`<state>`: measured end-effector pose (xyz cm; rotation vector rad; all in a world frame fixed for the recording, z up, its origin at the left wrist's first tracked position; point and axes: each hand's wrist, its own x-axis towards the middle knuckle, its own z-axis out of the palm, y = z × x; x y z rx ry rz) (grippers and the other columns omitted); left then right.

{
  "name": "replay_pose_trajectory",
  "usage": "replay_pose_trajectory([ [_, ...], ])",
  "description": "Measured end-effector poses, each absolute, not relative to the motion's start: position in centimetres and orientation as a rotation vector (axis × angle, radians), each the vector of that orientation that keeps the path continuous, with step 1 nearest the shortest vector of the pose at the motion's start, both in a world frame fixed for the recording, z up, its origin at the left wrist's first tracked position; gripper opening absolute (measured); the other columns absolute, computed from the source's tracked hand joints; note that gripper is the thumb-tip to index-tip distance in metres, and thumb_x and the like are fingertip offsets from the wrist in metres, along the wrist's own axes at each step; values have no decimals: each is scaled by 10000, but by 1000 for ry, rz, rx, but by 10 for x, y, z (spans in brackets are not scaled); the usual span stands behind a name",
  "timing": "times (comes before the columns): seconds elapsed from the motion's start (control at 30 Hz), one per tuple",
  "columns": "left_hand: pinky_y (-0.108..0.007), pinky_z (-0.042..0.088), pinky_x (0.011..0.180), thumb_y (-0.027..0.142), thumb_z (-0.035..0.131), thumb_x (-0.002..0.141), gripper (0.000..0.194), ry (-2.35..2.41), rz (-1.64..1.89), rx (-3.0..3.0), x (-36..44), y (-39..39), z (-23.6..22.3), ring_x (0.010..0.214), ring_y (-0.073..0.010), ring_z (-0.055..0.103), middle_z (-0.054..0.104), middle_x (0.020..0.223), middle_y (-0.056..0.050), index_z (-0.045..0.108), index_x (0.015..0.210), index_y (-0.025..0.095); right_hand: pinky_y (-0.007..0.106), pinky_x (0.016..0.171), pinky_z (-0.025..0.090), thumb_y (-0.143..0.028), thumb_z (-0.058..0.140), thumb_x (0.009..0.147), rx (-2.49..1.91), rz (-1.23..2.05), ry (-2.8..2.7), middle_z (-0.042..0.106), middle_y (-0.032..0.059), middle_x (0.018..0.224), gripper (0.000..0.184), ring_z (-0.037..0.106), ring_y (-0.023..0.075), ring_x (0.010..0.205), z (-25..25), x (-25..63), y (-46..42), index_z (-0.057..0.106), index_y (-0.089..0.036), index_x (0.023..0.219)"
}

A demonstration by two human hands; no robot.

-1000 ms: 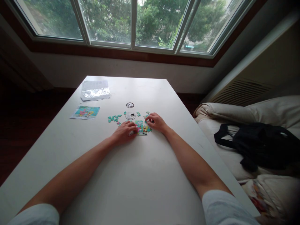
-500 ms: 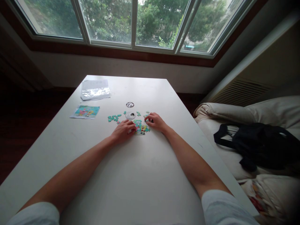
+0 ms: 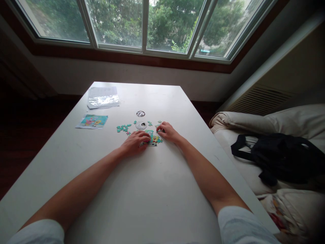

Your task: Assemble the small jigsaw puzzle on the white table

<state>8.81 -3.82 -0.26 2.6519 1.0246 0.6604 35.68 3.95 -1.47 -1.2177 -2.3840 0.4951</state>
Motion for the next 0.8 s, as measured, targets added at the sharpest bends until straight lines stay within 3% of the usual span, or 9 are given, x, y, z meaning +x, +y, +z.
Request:
replay_pose_trajectory([
  [0.2,-420,436,1049,264,599,907,348,1037,611,2662,89,-39,-3,1208,-250,572,666,1299,-45,661,1247,306,364,890,410,-212,664,832,-1372,384,-2413,601,60,951,119,527,236,947,-11,353,36,671,-215,950],
  [0.6,-415,423,965,253,561,932,229,1156,637,2678,87,-35,-7,1120,-247,579,689,1165,-54,711,1102,285,308,828,389,-219,665,827,-1428,503,-2395,627,36,920,68,542,194,892,-5,355,36,664,-214,895],
  [0.8,-423,415,965,253,567,934,213,1217,674,2659,85,-33,-10,1100,-246,576,696,1150,-51,726,1073,285,257,693,393,-243,632,797,-1253,804,-2286,551,-37,742,244,487,140,695,-12,369,43,645,-214,1040],
])
